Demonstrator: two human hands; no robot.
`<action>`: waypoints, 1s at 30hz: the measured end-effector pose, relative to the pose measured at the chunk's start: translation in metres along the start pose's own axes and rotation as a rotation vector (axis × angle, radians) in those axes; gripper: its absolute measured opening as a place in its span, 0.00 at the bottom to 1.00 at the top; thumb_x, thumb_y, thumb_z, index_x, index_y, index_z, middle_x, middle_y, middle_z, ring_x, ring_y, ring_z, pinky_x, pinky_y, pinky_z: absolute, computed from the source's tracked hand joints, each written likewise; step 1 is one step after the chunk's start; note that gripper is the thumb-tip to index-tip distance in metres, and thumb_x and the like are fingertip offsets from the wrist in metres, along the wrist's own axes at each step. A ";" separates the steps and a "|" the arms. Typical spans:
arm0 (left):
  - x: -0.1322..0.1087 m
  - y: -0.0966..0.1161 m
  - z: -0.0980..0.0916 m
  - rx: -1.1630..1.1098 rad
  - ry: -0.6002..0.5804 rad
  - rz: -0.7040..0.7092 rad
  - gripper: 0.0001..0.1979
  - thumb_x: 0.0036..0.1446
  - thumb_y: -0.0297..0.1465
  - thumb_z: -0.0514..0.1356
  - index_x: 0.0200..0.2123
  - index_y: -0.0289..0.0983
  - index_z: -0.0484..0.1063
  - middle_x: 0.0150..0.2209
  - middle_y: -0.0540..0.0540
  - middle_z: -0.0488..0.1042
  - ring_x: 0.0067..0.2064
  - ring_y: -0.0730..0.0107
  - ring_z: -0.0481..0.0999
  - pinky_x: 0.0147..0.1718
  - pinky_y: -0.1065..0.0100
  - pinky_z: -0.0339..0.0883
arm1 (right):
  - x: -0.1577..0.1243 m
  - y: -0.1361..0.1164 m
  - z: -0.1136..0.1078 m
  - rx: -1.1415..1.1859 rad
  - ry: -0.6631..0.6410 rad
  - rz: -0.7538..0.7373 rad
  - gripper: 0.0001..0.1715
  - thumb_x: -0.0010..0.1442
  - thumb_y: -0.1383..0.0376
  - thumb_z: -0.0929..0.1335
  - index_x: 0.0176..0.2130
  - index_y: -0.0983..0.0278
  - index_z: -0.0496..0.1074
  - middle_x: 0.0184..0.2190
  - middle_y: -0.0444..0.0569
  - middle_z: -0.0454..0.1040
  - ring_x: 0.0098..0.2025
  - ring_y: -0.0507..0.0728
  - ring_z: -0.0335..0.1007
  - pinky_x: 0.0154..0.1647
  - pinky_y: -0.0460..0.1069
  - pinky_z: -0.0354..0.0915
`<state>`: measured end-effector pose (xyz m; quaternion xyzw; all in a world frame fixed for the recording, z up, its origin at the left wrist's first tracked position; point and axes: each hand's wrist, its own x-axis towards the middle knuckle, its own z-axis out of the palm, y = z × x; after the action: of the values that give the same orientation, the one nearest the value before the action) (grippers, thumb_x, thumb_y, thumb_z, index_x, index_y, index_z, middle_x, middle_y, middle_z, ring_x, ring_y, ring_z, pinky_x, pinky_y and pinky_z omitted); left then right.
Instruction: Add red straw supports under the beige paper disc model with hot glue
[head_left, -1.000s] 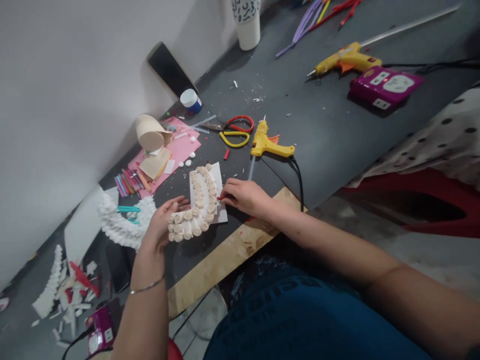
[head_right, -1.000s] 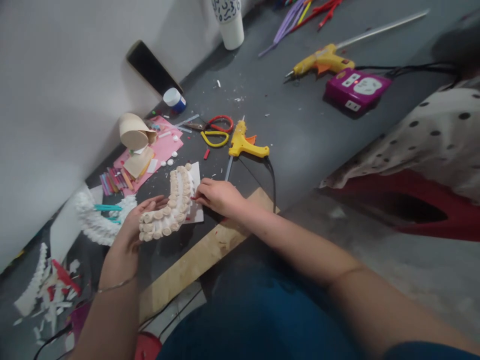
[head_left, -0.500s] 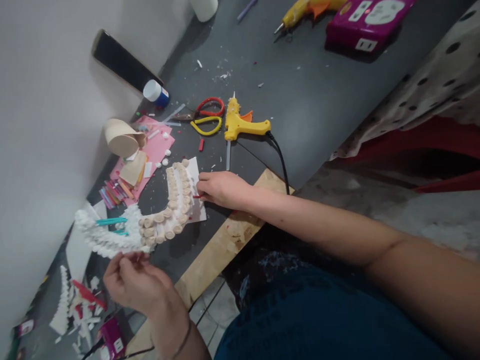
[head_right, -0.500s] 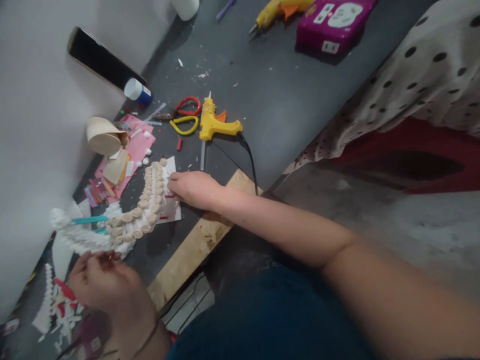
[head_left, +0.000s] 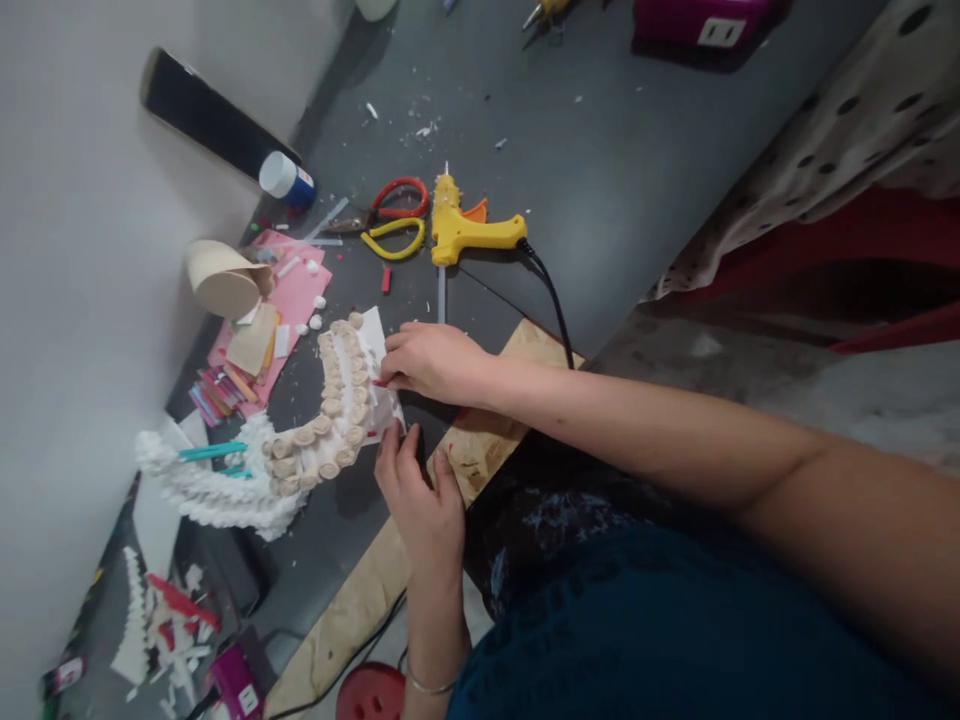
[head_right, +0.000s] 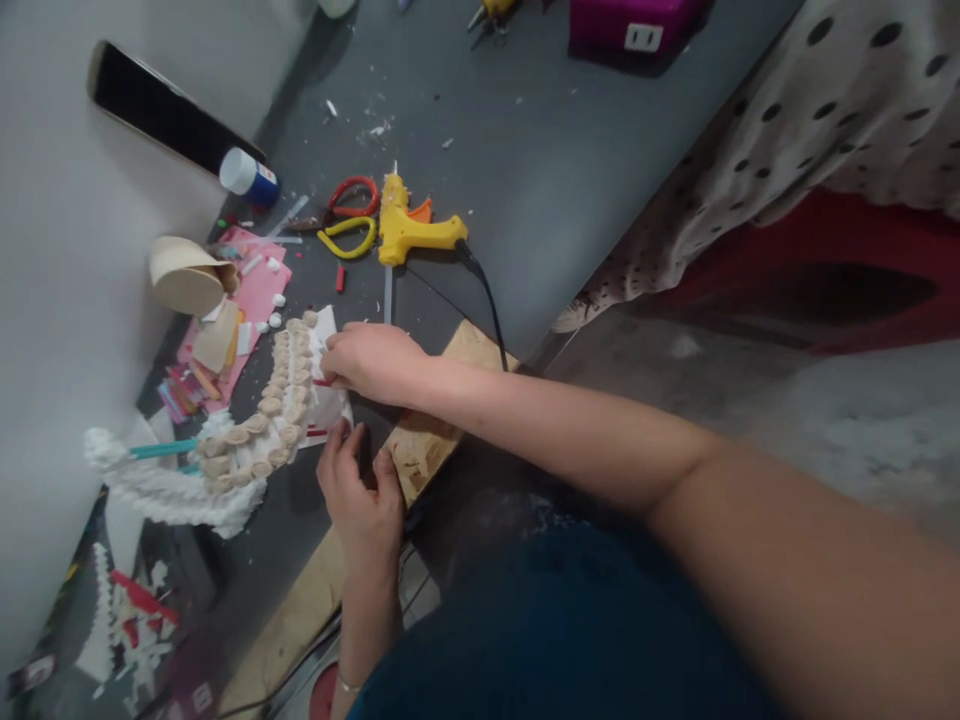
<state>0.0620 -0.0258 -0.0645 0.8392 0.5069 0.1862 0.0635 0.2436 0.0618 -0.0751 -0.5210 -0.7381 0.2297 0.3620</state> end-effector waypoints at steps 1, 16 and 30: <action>0.000 0.000 0.001 -0.003 -0.012 -0.002 0.19 0.66 0.33 0.55 0.58 0.34 0.67 0.63 0.29 0.64 0.66 0.51 0.60 0.63 0.50 0.55 | 0.001 0.000 0.000 -0.002 0.000 -0.006 0.10 0.66 0.65 0.68 0.39 0.63 0.81 0.39 0.50 0.77 0.42 0.57 0.65 0.32 0.50 0.50; 0.000 0.003 0.001 -0.025 -0.046 -0.031 0.19 0.67 0.34 0.53 0.58 0.34 0.66 0.64 0.29 0.62 0.67 0.50 0.59 0.64 0.47 0.53 | 0.003 -0.003 0.000 -0.024 -0.041 -0.015 0.09 0.65 0.66 0.69 0.39 0.62 0.81 0.38 0.50 0.79 0.41 0.57 0.67 0.34 0.51 0.54; -0.002 0.003 0.001 0.005 0.002 -0.032 0.19 0.66 0.35 0.54 0.57 0.33 0.67 0.62 0.28 0.65 0.65 0.49 0.60 0.63 0.46 0.52 | 0.002 -0.004 0.000 -0.025 -0.036 0.006 0.09 0.64 0.64 0.69 0.41 0.63 0.81 0.39 0.50 0.79 0.44 0.59 0.70 0.35 0.51 0.56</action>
<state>0.0639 -0.0283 -0.0650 0.8310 0.5208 0.1846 0.0637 0.2405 0.0622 -0.0720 -0.5235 -0.7458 0.2310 0.3413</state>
